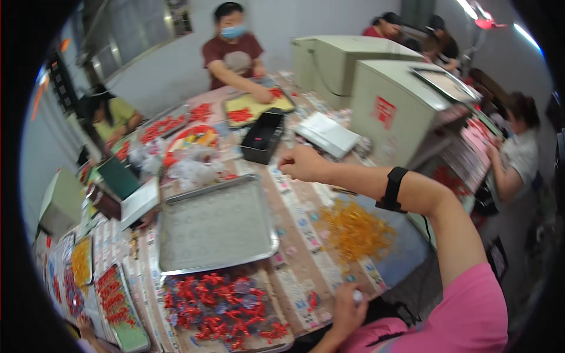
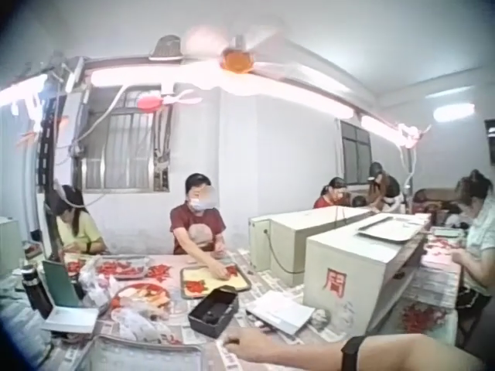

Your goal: Assembling small red and gold plastic parts using glue at a workshop table.

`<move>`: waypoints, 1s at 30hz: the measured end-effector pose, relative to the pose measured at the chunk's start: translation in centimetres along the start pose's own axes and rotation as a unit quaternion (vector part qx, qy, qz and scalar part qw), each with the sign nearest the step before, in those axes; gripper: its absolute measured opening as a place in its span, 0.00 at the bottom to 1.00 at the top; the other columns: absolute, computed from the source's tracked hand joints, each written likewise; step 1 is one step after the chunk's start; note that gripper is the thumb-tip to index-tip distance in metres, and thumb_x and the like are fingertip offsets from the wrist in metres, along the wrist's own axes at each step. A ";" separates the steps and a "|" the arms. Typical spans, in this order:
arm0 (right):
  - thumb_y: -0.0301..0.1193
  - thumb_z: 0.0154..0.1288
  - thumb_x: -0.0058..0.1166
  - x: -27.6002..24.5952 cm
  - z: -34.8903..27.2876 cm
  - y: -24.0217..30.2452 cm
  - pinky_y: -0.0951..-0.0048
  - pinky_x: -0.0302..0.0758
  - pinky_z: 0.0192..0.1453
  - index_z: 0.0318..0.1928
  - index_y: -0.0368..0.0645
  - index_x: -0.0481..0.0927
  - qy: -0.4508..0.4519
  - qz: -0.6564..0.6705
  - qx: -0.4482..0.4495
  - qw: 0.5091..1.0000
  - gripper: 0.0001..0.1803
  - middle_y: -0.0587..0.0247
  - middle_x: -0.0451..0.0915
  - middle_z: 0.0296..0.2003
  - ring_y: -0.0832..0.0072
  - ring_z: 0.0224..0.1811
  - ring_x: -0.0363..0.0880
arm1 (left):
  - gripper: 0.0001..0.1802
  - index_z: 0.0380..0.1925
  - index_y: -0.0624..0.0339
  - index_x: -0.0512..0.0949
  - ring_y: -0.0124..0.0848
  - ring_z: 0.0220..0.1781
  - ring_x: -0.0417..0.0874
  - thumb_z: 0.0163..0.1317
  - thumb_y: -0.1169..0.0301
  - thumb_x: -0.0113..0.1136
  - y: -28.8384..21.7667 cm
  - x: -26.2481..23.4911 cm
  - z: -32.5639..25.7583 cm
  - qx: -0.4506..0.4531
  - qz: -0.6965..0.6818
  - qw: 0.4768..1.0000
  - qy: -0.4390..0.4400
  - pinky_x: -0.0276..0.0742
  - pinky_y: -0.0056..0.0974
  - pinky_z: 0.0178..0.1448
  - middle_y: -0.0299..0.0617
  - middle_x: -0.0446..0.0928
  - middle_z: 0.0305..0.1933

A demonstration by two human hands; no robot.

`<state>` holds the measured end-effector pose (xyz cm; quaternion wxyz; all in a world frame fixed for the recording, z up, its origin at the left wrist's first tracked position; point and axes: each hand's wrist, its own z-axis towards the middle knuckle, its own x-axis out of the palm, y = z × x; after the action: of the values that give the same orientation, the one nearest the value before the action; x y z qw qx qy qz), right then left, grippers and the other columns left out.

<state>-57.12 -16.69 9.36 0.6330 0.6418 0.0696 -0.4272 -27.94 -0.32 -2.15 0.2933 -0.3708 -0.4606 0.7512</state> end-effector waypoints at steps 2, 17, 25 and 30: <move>0.29 0.54 0.55 -3.5 -5.2 3.5 0.66 0.76 0.35 0.33 0.38 0.83 0.053 0.039 0.056 0.996 0.09 0.54 0.83 0.26 0.66 0.28 0.81 | 0.19 0.41 0.64 0.71 0.46 0.42 0.74 0.49 0.77 0.65 -0.3 -0.3 0.3 0.012 0.019 1.000 -0.022 0.70 0.42 0.49 0.50 0.71 0.39; 0.34 0.55 0.59 -7.3 -34.6 -5.6 0.62 0.76 0.36 0.31 0.40 0.82 0.006 -0.124 0.176 0.977 0.10 0.53 0.81 0.26 0.57 0.30 0.81 | 0.37 0.60 0.66 0.61 0.43 0.53 0.73 0.47 0.82 0.63 -2.3 1.2 -0.5 -0.060 0.053 0.996 -0.045 0.66 0.42 0.61 0.51 0.70 0.49; 0.35 0.52 0.61 -4.7 -35.8 -7.1 0.63 0.76 0.34 0.28 0.38 0.81 -0.088 -0.105 0.194 0.971 0.11 0.53 0.80 0.24 0.58 0.28 0.80 | 0.36 0.60 0.67 0.60 0.44 0.56 0.73 0.50 0.81 0.62 -2.2 1.2 -0.9 -0.049 0.040 0.997 -0.045 0.66 0.42 0.63 0.52 0.72 0.53; 0.33 0.50 0.60 -5.2 -36.1 -7.2 0.68 0.76 0.33 0.28 0.36 0.81 -0.096 -0.066 0.218 0.969 0.11 0.54 0.80 0.23 0.66 0.25 0.80 | 0.33 0.60 0.67 0.61 0.47 0.56 0.72 0.52 0.78 0.61 -1.3 1.3 -0.9 -0.019 0.025 0.998 -0.046 0.64 0.43 0.63 0.52 0.71 0.53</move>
<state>-48.27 18.50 1.22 0.4522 0.7140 -0.0442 -0.5327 -27.80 1.61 -1.62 0.2451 -0.3527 -0.4787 0.7658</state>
